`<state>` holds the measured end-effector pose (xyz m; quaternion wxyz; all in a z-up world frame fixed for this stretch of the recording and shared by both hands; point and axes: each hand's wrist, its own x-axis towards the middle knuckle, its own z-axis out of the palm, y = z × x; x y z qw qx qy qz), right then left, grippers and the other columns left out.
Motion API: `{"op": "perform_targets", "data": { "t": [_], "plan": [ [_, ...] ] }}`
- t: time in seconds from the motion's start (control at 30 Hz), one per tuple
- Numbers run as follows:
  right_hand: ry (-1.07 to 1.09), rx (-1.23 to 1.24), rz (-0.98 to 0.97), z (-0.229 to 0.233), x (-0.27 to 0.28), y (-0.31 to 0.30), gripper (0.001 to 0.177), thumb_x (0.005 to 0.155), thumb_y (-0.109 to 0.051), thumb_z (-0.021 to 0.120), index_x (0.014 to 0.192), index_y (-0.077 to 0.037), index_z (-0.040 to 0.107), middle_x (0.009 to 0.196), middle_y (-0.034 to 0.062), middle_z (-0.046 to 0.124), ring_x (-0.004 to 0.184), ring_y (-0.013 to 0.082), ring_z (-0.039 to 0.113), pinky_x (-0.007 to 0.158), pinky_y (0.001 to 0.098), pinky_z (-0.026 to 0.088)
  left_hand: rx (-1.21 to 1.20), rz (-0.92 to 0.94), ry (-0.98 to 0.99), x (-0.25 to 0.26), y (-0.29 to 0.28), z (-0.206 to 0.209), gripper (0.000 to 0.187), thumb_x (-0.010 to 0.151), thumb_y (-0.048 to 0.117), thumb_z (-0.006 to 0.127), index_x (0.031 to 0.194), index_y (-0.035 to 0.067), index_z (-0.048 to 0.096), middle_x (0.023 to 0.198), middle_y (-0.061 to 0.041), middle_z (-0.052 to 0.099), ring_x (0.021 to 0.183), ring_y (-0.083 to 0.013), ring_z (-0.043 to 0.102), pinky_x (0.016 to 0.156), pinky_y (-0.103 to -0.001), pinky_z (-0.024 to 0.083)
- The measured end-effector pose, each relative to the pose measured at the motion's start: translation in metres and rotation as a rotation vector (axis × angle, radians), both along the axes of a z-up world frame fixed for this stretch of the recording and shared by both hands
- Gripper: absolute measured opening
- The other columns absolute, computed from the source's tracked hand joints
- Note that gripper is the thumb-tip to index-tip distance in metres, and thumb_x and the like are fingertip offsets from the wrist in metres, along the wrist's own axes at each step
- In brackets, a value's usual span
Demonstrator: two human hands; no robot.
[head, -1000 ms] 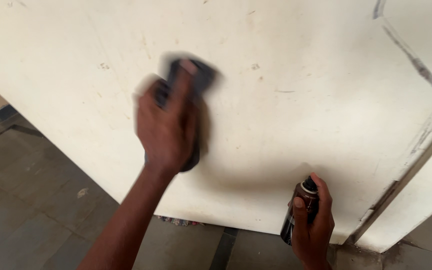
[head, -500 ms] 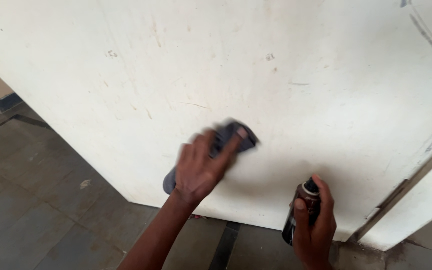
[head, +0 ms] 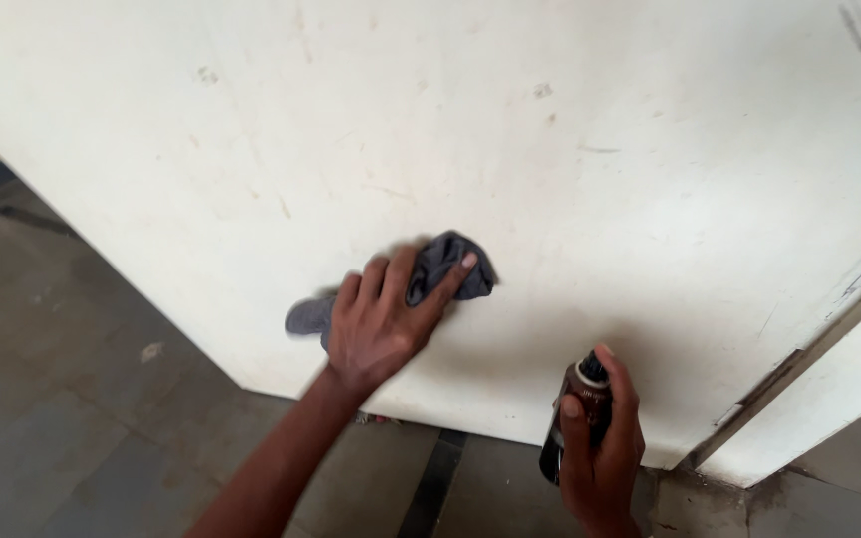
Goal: The person sits on the floor and repeatedly sprays a cleaning agent onto a white wall while wiping the surface with a dark cloth. The person focuses on the lower section of the wall, moving the cloth in circular and back-and-forth motions to remove marks.
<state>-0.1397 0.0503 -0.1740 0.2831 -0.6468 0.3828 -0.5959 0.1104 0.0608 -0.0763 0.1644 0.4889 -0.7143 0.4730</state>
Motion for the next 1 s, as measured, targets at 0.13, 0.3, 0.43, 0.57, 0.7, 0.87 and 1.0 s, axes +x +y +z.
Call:
{"op": "perform_targets", "data": {
  "t": [0.13,0.3,0.43,0.57,0.7,0.87,1.0],
  "plan": [
    [-0.005,-0.011,0.012,-0.007,-0.002,0.007,0.055,0.104,-0.037,0.052,0.151,-0.009,0.045,0.115,0.0152,0.067,0.094,0.0196,0.068,0.080,0.0351,0.056,0.066,0.102,-0.208,0.001,0.011,0.008,0.063,0.090,0.025,0.073,0.148,0.039,0.054,0.129,-0.015,0.064,0.100,-0.0271,0.069,0.066,-0.035,0.061],
    [-0.029,-0.079,0.010,-0.008,-0.002,-0.002,0.053,0.107,-0.035,0.051,0.152,-0.007,0.043,0.119,0.0152,0.065,0.098,0.0189,0.066,0.084,0.0341,0.056,-0.005,0.069,-0.077,0.001,0.010,0.018,0.051,0.100,0.035,0.072,0.148,0.035,0.057,0.127,-0.018,0.063,0.100,-0.0274,0.067,0.064,-0.035,0.058],
    [-0.057,-0.107,0.026,-0.009,-0.001,-0.004,0.052,0.108,-0.033,0.051,0.152,-0.006,0.042,0.118,0.0137,0.064,0.098,0.0173,0.066,0.083,0.0328,0.057,-0.043,0.073,0.086,0.002,0.017,0.025,0.049,0.101,0.036,0.072,0.148,0.030,0.059,0.129,-0.019,0.063,0.096,-0.0257,0.065,0.065,-0.038,0.058],
    [-0.074,-0.117,0.031,-0.013,-0.004,0.001,0.051,0.108,-0.030,0.051,0.153,-0.007,0.042,0.116,0.0129,0.065,0.097,0.0171,0.066,0.082,0.0334,0.056,0.005,-0.038,0.039,-0.014,0.017,0.027,0.050,0.098,0.037,0.071,0.147,0.030,0.060,0.132,-0.021,0.063,0.098,-0.0270,0.068,0.062,-0.037,0.058],
    [-0.150,-0.117,0.083,-0.016,-0.001,-0.004,0.050,0.108,-0.028,0.052,0.152,-0.008,0.039,0.111,0.0116,0.066,0.089,0.0147,0.067,0.076,0.0319,0.058,-0.156,0.156,0.065,0.012,0.010,0.062,0.044,0.113,0.022,0.071,0.155,0.025,0.058,0.128,-0.022,0.061,0.087,-0.0224,0.065,0.061,-0.036,0.057],
    [-0.174,-0.104,0.103,-0.015,-0.001,-0.005,0.051,0.108,-0.026,0.051,0.154,-0.007,0.039,0.107,0.0110,0.067,0.088,0.0146,0.066,0.076,0.0313,0.057,-0.449,0.073,0.435,0.033,-0.011,0.089,0.049,0.112,0.018,0.067,0.157,0.025,0.048,0.124,-0.023,0.064,0.091,-0.0255,0.067,0.062,-0.032,0.057],
    [-0.172,-0.087,0.085,-0.013,0.002,-0.010,0.051,0.107,-0.029,0.052,0.152,-0.006,0.040,0.110,0.0114,0.066,0.090,0.0151,0.067,0.076,0.0304,0.058,0.039,-0.025,0.319,-0.018,0.006,0.017,0.058,0.103,0.021,0.074,0.154,0.030,0.047,0.124,-0.025,0.068,0.077,-0.0254,0.066,0.057,-0.042,0.059]
  ]
}}
